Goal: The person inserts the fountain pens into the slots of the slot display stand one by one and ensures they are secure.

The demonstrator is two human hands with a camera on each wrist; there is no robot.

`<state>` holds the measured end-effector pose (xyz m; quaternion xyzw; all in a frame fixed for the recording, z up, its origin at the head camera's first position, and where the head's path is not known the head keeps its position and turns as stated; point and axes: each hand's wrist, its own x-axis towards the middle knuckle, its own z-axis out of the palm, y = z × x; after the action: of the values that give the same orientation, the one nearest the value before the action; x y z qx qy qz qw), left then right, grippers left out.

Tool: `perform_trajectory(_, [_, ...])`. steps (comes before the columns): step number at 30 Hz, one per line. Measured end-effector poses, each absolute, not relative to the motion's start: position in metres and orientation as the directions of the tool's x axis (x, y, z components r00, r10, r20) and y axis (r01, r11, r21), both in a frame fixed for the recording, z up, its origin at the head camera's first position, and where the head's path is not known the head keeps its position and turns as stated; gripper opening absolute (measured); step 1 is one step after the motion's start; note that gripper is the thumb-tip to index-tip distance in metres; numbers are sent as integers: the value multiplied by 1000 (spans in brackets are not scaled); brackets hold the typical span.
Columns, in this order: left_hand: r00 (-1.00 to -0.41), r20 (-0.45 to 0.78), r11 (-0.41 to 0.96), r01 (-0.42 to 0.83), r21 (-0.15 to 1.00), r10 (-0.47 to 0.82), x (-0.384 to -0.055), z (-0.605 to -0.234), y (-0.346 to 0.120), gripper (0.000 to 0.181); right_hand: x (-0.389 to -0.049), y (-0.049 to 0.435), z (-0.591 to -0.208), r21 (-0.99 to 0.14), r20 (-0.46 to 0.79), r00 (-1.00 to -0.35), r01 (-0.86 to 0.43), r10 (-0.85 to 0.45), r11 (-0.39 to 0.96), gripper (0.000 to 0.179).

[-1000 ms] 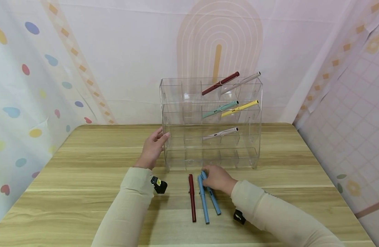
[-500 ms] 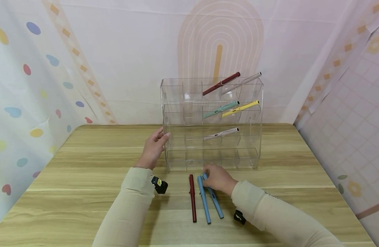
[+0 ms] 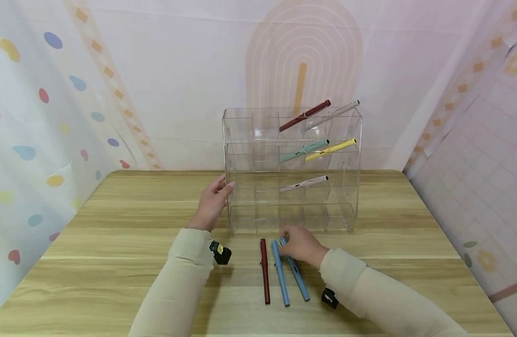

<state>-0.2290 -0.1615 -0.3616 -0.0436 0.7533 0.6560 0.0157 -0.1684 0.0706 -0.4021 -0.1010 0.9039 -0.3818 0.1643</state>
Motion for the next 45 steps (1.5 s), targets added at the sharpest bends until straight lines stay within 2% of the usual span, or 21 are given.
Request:
perform_trajectory(11, [-996,-84,158,-89,983,-36,-229,-361,-161,53,-169,81,-392,-827,-295,-913,96,-283,554,33])
perform_trajectory(22, [-996,-81,178,-84,980,-24,-229,-363,-163,52,-168,93,-385,-905,-298,-920,186,-257,383,32])
perform_trajectory(35, [-997,-70,172,-74,982,-26,-229,-362,-162,54,-169,112,-363,-948,-255,-945,203,-204,245,37])
perform_trajectory(45, [-997,-67,177,-71,982,-27,-228,-362,-162,54,-170,137,-340,-983,-155,-978,139,-140,118,37])
